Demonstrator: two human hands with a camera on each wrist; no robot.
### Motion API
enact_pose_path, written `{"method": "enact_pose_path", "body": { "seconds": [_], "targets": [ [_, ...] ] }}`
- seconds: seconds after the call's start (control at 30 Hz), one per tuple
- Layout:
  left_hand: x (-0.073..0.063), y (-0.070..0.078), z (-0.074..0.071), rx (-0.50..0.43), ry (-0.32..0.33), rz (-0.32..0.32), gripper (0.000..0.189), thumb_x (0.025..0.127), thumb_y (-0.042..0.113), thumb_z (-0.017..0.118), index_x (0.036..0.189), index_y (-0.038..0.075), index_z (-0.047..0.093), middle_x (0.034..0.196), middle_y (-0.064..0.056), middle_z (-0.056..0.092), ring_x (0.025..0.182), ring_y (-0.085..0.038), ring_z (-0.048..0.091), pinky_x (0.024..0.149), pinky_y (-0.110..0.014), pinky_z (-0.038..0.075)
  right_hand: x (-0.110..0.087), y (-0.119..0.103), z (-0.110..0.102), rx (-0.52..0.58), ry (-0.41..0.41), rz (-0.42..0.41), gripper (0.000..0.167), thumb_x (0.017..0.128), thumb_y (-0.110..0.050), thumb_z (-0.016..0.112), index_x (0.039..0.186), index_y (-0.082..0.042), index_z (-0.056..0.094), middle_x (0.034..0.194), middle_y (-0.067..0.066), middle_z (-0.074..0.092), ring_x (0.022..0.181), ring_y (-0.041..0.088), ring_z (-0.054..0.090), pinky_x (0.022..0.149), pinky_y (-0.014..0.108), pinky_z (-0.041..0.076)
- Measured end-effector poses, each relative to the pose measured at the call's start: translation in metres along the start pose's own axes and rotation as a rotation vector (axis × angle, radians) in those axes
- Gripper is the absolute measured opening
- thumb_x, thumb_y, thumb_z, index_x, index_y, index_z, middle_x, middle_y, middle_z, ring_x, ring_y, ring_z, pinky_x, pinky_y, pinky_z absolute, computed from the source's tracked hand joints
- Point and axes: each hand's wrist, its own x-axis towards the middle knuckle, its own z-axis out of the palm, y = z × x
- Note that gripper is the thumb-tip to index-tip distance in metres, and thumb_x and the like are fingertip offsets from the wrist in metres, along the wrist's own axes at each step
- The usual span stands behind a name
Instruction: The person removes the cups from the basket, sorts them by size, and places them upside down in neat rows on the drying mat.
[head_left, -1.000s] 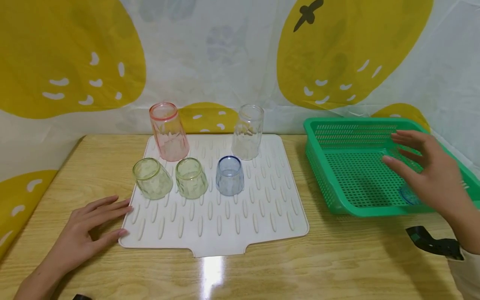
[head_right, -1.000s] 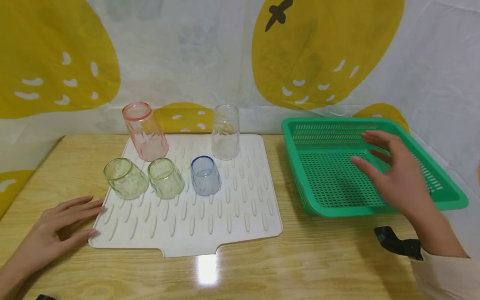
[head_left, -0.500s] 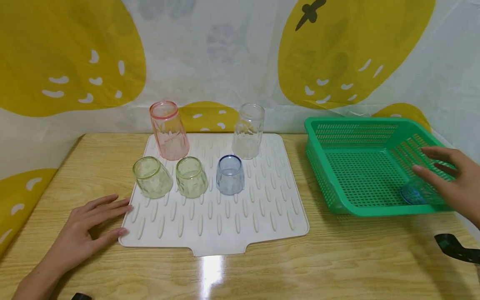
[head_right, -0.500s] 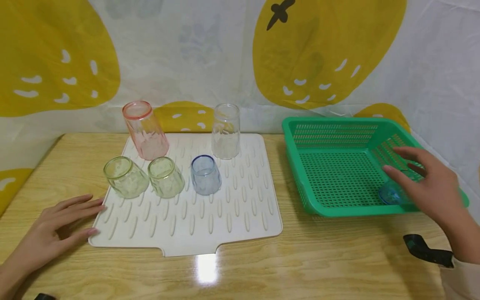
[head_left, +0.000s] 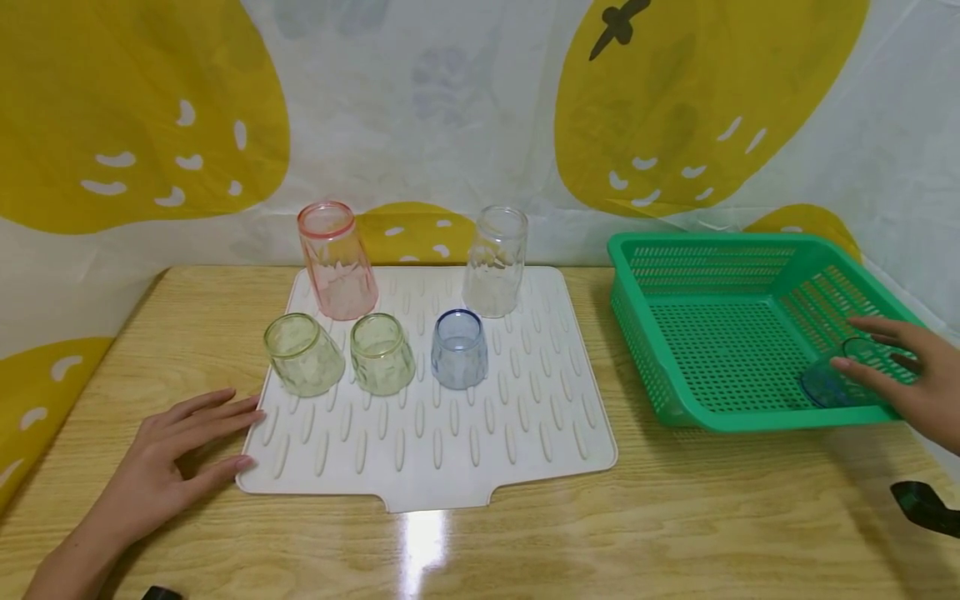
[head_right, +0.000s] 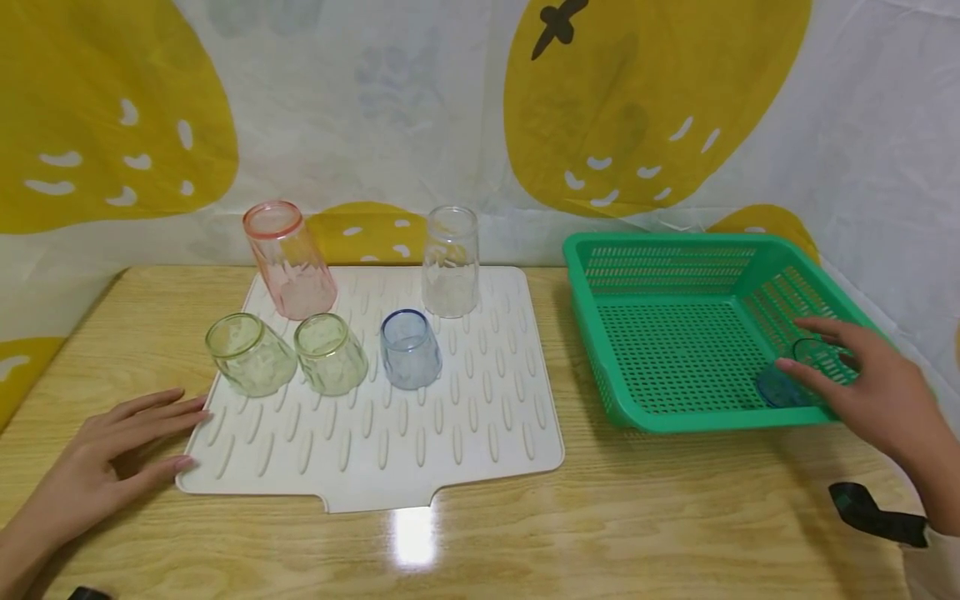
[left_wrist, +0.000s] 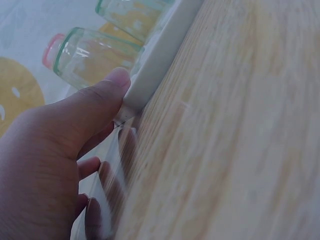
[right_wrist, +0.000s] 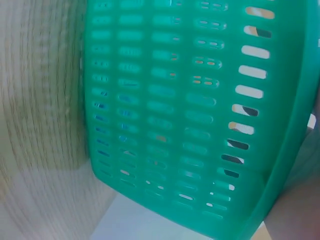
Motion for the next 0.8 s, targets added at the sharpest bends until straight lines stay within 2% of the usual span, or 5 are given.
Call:
{"method": "enact_pose_path", "body": {
  "seconds": [0.07,0.1,0.27,0.43,0.8],
  "targets": [
    [0.000,0.000,0.000,-0.002,-0.001,-0.002,0.063,0.059,0.012,0.089,0.119,0.019,0.070,0.125,-0.003,0.063,0.128,-0.012,0.041,0.102,-0.019,0.018,0.001,-0.010,-0.003,0.005,-0.025,0.000,0.060,0.094,-0.008,0.060,0.144,0.008,0.031,0.144,0.038,0.025,0.129,0.060,0.018,0.100,0.072,0.010],
    [0.000,0.000,0.000,-0.003,0.002,-0.004,0.063,0.059,0.012,0.089,0.118,0.019,0.070,0.125,-0.003,0.063,0.128,-0.012,0.041,0.101,-0.019,0.018,0.001,-0.013,-0.003,0.000,-0.027,0.005,0.059,0.095,-0.008,0.060,0.143,0.010,0.031,0.143,0.039,0.025,0.127,0.062,0.018,0.100,0.072,0.010],
    [0.000,-0.001,0.000,-0.005,0.004,0.008,0.063,0.058,0.012,0.089,0.118,0.018,0.070,0.125,-0.003,0.063,0.128,-0.012,0.041,0.103,-0.019,0.018,0.001,-0.020,-0.004,-0.012,-0.035,0.029,0.057,0.097,-0.010,0.057,0.142,0.013,0.030,0.141,0.042,0.023,0.124,0.065,0.017,0.099,0.073,0.008],
    [0.001,-0.002,0.000,-0.003,0.004,0.014,0.063,0.058,0.013,0.089,0.118,0.018,0.070,0.124,-0.003,0.063,0.128,-0.012,0.041,0.104,-0.019,0.018,0.003,-0.010,-0.005,-0.034,-0.044,0.051,0.059,0.095,-0.013,0.060,0.143,0.010,0.032,0.141,0.041,0.025,0.122,0.067,0.019,0.093,0.076,0.013],
    [-0.001,0.000,0.001,-0.005,0.002,0.005,0.063,0.059,0.011,0.089,0.119,0.018,0.070,0.125,-0.003,0.063,0.129,-0.012,0.040,0.104,-0.019,0.017,0.011,-0.006,-0.012,-0.146,-0.140,0.062,0.060,0.096,-0.018,0.060,0.140,0.013,0.033,0.142,0.042,0.021,0.115,0.071,0.022,0.081,0.076,0.022]
  ]
}}
